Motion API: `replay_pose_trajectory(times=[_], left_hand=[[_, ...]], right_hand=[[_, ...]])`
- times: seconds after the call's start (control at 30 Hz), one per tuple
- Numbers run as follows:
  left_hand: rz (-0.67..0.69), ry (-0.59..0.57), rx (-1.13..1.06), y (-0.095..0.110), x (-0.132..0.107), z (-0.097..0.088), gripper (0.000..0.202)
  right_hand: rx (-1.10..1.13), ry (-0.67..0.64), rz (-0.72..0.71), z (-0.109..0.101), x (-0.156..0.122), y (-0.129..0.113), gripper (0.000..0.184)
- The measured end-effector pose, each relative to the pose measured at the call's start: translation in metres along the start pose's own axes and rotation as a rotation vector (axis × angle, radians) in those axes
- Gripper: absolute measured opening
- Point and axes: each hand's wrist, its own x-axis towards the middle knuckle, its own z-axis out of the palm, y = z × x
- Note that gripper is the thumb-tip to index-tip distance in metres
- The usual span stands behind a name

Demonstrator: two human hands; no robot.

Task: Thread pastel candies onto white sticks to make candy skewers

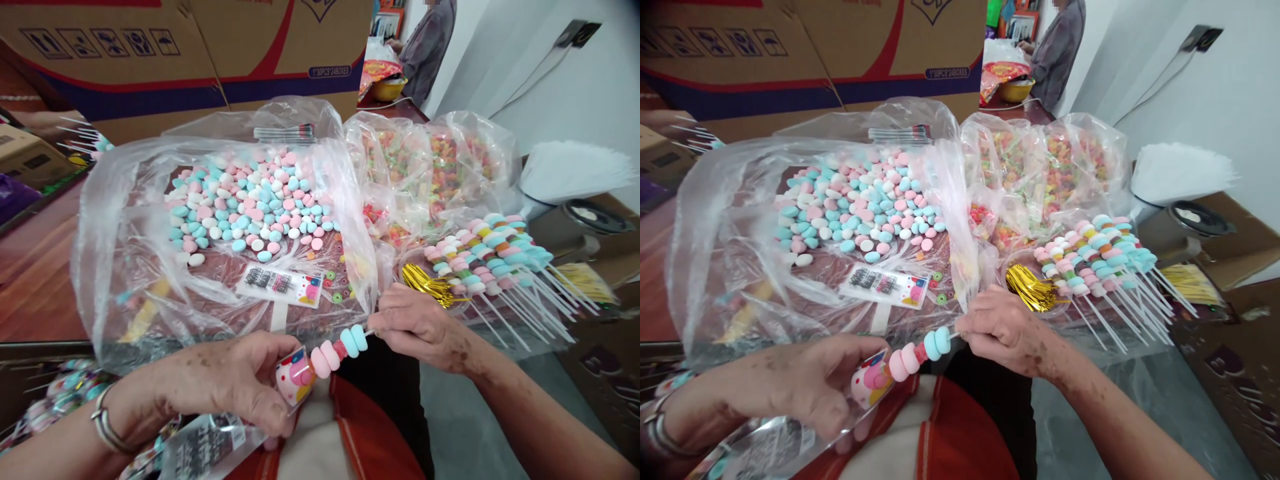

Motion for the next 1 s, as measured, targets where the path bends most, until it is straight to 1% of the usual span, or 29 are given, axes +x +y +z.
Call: replay_pose_trajectory(times=[0.1, 0.17, 0.23, 0.3, 0.4, 0.43, 0.57, 0.63, 0.7, 0.8, 0.87, 0.93, 0.97, 1.0], left_hand=[[-0.016, 0.008, -0.052, -0.002, 0.009, 0.000, 0.049], [0.025, 0.015, 0.028, 0.002, 0.013, -0.001, 0.043], [0.066, 0.006, 0.171, 0.009, 0.015, -0.002, 0.037], [0.079, -0.011, 0.271, 0.017, 0.017, -0.004, 0.033], [0.060, -0.041, 0.277, 0.024, 0.019, -0.008, 0.033], [0.067, -0.033, 0.263, 0.025, 0.020, -0.009, 0.034], [0.104, 0.085, 0.275, 0.024, 0.023, -0.012, 0.048], [0.106, 0.130, 0.331, 0.024, 0.025, -0.009, 0.044], [0.111, 0.152, 0.397, 0.024, 0.028, -0.005, 0.038], [0.158, 0.218, 0.577, 0.023, 0.035, 0.000, 0.031], [0.252, 0.321, 0.759, 0.023, 0.037, -0.001, 0.029], [0.355, 0.422, 0.890, 0.023, 0.036, -0.005, 0.039], [0.382, 0.462, 0.921, 0.023, 0.034, -0.006, 0.046], [0.378, 0.481, 0.924, 0.024, 0.032, -0.008, 0.053]], right_hand=[[-0.027, 0.010, 0.012, -0.004, 0.003, 0.000, 0.023], [-0.049, 0.017, 0.000, -0.009, 0.007, 0.000, 0.023], [-0.085, 0.025, -0.031, -0.014, 0.011, 0.000, 0.023], [-0.131, 0.016, -0.055, -0.020, 0.015, 0.001, 0.022], [-0.189, -0.023, -0.056, -0.024, 0.019, 0.001, 0.021], [-0.199, -0.034, -0.054, -0.024, 0.020, 0.000, 0.020], [-0.183, -0.030, -0.060, -0.017, 0.021, -0.006, 0.020], [-0.163, -0.026, -0.042, -0.011, 0.022, -0.010, 0.021], [-0.168, -0.041, -0.023, -0.006, 0.025, -0.013, 0.021], [-0.230, -0.074, -0.018, -0.002, 0.029, -0.013, 0.021], [-0.260, -0.072, -0.026, -0.003, 0.031, -0.011, 0.021], [-0.259, -0.057, -0.027, -0.008, 0.031, -0.008, 0.021], [-0.255, -0.052, -0.021, -0.011, 0.031, -0.007, 0.020], [-0.252, -0.051, -0.014, -0.014, 0.030, -0.006, 0.020]])
